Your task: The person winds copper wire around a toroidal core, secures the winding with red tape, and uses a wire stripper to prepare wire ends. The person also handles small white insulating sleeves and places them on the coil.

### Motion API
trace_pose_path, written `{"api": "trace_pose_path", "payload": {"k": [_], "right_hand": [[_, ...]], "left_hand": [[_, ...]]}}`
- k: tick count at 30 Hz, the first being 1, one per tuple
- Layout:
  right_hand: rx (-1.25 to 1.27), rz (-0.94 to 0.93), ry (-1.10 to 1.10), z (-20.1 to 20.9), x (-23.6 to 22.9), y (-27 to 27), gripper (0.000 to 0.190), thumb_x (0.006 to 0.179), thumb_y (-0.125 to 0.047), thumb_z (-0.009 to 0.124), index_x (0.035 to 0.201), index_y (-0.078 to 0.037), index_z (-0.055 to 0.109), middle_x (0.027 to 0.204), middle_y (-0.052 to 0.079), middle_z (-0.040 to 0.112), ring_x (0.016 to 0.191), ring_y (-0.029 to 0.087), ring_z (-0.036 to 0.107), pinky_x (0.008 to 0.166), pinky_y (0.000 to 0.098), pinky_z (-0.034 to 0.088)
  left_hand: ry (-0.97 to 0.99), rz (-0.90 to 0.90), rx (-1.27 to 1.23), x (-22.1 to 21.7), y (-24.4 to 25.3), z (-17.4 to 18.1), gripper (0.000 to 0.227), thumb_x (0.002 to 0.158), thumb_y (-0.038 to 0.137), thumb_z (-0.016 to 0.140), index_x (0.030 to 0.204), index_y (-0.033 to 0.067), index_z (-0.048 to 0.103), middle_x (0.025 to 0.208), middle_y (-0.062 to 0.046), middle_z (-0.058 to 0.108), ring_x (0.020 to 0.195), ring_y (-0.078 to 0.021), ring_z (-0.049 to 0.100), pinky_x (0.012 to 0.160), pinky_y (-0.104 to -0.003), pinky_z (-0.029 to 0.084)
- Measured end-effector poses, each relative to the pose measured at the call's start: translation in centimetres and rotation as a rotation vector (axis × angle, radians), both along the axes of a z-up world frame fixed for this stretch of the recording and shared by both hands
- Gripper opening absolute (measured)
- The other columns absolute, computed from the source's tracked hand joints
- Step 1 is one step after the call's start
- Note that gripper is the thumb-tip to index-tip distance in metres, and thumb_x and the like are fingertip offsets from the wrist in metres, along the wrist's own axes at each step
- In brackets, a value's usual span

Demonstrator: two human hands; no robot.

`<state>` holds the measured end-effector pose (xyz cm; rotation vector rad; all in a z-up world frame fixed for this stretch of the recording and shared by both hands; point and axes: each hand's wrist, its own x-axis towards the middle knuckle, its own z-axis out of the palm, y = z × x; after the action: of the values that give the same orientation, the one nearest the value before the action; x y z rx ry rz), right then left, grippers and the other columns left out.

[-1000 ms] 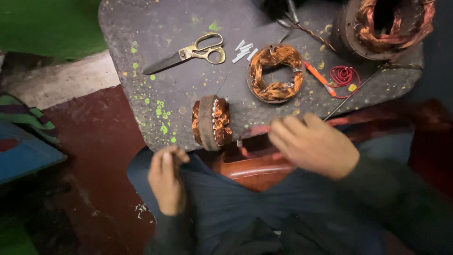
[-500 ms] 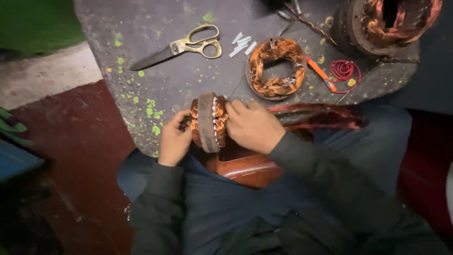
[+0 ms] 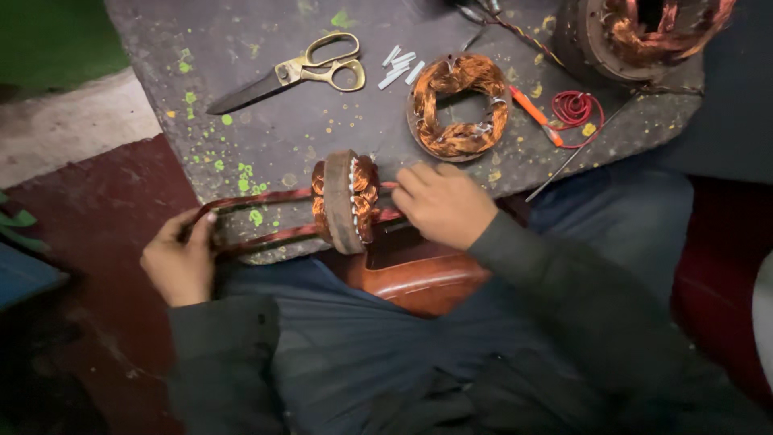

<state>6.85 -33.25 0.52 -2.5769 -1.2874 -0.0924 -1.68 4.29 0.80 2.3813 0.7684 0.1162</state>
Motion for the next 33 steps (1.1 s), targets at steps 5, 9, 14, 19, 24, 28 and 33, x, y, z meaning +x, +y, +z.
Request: {"api": "trace_pose_path", "payload": {"k": [5,9,14,19,24,28,33], "right_hand": [[0.033,0.106,-0.031,-1.4,-0.5,2.6,0.013,0.078,-0.023,0.062,0.078,-0.012,0.069,0.091,0.001,0.064,0.096,0.020,0.061,0.071,0.0336,0.049],[-0.016,0.168,0.009,-2.6,-0.7,3.6,0.016,0.077,-0.025,0.063,0.071,-0.012,0.071,0.086,0.002,0.067,0.094,0.022,0.062,0.068,0.0345,0.049],[0.115,0.077,0.159,-3.2,-0.6,3.3,0.015,0.084,-0.018,0.063,0.085,-0.006,0.072,0.097,0.007,0.068,0.096,0.026,0.063,0.074,0.0389,0.054],[0.092,0.028,0.390,-2.5,-0.2,2.0,0.030,0.076,-0.011,0.063,0.104,-0.004,0.070,0.107,0.011,0.065,0.101,0.029,0.064,0.078,0.0424,0.056],[0.115,0.012,0.452,-1.8,0.1,0.5,0.039,0.079,-0.010,0.066,0.118,-0.004,0.068,0.105,0.010,0.062,0.103,0.030,0.064,0.083,0.0430,0.055],[0.374,0.118,0.516,-0.9,1.0,-0.8,0.047,0.074,-0.019,0.073,0.117,-0.001,0.064,0.110,0.015,0.060,0.105,0.037,0.061,0.086,0.0452,0.053],[0.494,-0.152,0.714,-0.7,0.8,0.1,0.028,0.092,-0.021,0.072,0.112,-0.004,0.062,0.105,0.015,0.067,0.098,0.039,0.067,0.082,0.0471,0.055]], "left_hand": [[-0.166,-0.538,0.539,1.6,-2.4,2.8,0.050,0.078,0.012,0.086,0.123,-0.0010,0.068,0.123,-0.020,0.069,0.113,-0.0410,0.064,0.098,-0.049,0.051],[-0.120,-0.918,0.299,4.3,-6.6,3.1,0.044,0.078,0.010,0.083,0.119,0.0048,0.069,0.121,-0.013,0.071,0.115,-0.0351,0.064,0.098,-0.048,0.048],[-0.088,-0.955,0.128,5.1,-9.2,0.3,0.037,0.077,0.005,0.078,0.112,0.0030,0.068,0.117,-0.015,0.070,0.108,-0.0382,0.066,0.093,-0.046,0.053],[-0.184,-0.857,-0.163,4.7,-10.2,-0.6,0.038,0.081,0.004,0.076,0.117,-0.0002,0.066,0.119,-0.018,0.068,0.105,-0.0399,0.067,0.088,-0.041,0.056],[-0.164,-0.824,-0.157,5.1,-10.9,-1.1,0.028,0.081,0.003,0.074,0.109,0.0038,0.073,0.115,-0.015,0.072,0.104,-0.0366,0.070,0.089,-0.039,0.056],[-0.155,-0.791,-0.188,5.0,-11.0,-1.5,0.024,0.083,0.001,0.071,0.107,0.0035,0.073,0.122,-0.014,0.073,0.108,-0.0336,0.072,0.091,-0.037,0.057],[-0.169,-0.806,-0.139,5.1,-11.3,-1.5,0.028,0.087,0.002,0.070,0.115,0.0009,0.072,0.123,-0.017,0.072,0.107,-0.0347,0.072,0.092,-0.038,0.057]]}}
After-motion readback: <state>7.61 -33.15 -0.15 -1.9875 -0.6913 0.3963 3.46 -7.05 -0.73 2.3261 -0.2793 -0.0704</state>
